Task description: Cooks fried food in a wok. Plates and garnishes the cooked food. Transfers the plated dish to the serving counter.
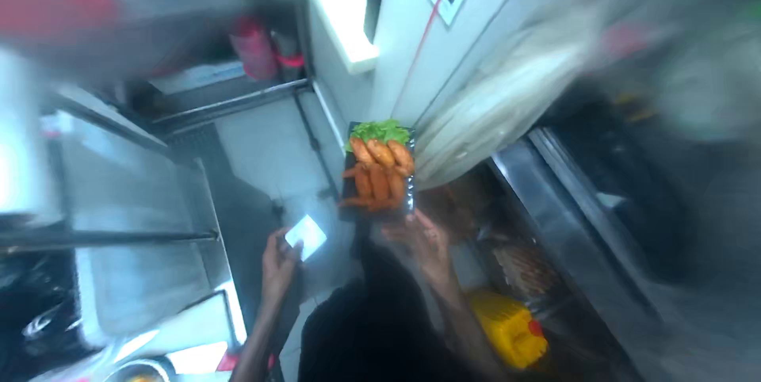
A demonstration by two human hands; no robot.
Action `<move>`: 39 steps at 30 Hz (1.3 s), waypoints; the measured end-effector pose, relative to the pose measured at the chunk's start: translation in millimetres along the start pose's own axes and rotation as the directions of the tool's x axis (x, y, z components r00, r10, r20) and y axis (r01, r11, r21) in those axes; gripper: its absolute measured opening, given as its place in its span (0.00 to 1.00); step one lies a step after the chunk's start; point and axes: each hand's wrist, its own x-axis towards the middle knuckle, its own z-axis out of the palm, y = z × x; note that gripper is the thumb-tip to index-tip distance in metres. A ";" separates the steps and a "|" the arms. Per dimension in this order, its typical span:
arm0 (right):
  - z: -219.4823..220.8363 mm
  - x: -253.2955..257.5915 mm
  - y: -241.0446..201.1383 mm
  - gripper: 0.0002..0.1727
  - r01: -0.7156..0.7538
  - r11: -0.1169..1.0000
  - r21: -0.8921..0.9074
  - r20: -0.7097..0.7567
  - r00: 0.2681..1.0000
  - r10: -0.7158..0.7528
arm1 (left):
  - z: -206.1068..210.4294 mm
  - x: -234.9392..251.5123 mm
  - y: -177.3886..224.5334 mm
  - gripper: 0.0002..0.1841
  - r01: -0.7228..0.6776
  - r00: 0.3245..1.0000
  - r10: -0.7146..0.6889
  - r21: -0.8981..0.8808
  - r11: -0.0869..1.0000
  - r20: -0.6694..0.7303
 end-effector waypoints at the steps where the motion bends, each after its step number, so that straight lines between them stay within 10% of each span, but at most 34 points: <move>1: 5.0 22.7 -1.0 0.18 -0.003 1.000 0.006 0.033 0.999 0.003 | 1.8 16.7 7.8 0.27 0.000 1.000 0.000 -0.003 1.000 -0.015; 11: 85.2 267.6 -14.7 0.18 -0.032 0.992 0.121 0.250 0.968 0.000 | 46.1 163.5 111.1 0.25 -0.116 0.969 0.071 -0.178 0.977 -0.237; 20: 156.0 479.7 -8.4 0.17 0.054 0.995 0.088 0.022 0.998 -0.057 | 53.4 463.9 245.2 0.21 -0.351 0.936 0.351 -0.093 0.932 -0.014; 26: 192.9 605.2 -3.9 0.18 0.059 0.997 0.044 -0.261 0.964 -0.046 | 120.8 703.4 353.2 0.22 -0.539 0.814 0.524 -0.009 0.842 0.250; 31: 191.2 710.0 10.3 0.18 0.015 1.000 -0.015 -0.398 0.917 -0.019 | 213.8 874.3 382.5 0.17 -0.814 0.576 0.679 0.243 0.528 0.455; 39: 167.8 794.1 15.3 0.16 -0.121 0.991 -0.052 -0.494 0.866 0.080 | 224.8 896.7 374.9 0.14 -0.836 0.541 0.676 0.405 0.369 0.500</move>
